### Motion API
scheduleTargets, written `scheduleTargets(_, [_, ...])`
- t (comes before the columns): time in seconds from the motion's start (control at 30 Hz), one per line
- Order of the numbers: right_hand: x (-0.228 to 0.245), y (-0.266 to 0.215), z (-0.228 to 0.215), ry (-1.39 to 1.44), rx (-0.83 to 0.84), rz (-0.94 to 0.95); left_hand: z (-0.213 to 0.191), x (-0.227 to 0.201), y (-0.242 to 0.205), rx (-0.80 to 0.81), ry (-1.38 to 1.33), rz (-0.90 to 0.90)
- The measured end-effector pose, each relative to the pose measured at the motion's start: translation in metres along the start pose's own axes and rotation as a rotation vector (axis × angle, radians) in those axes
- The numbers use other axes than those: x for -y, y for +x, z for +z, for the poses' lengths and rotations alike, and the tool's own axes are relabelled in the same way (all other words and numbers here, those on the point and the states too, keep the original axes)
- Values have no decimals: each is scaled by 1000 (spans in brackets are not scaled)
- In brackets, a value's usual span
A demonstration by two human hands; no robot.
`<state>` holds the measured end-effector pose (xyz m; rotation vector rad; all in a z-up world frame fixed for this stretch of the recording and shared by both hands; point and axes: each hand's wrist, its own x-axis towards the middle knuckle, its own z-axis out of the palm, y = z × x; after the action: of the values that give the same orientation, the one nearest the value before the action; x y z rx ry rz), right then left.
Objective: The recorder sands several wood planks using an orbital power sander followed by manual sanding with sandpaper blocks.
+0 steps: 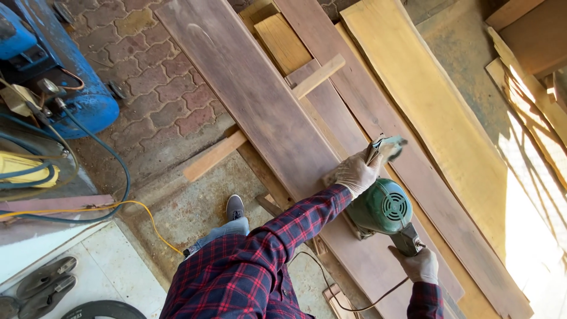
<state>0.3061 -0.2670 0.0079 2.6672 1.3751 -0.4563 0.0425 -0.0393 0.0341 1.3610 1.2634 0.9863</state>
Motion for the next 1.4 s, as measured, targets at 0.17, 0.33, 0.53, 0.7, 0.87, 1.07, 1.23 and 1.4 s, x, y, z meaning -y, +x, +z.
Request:
scheduleTargets(0.17, [63, 14, -9, 44, -30, -72, -33, 14, 47, -32, 9, 7])
scheduleTargets(0.33, [119, 26, -17, 50, -33, -136, -80, 11, 81, -67, 24, -32])
scheduleTargets(0.53, [190, 41, -29, 4, -45, -210, -112, 41, 128, -179, 27, -37])
scheduleTargets(0.7, [243, 54, -34, 134, -26, -273, -153, 49, 164, -335, 59, -20])
scheduleTargets(0.87, [297, 72, -42, 116, 14, -282, -198, 51, 199, -338, 28, -4])
scheduleTargets(1.07, [381, 77, -48, 151, -9, -345, -258, 68, 248, -385, 59, 93])
scheduleTargets(1.23, [443, 92, -50, 107, 0, -344, -310, 68, 287, -353, 116, -63])
scheduleTargets(1.4, [507, 100, -60, 178, 4, -418, -363, 73, 318, -376, 43, 10])
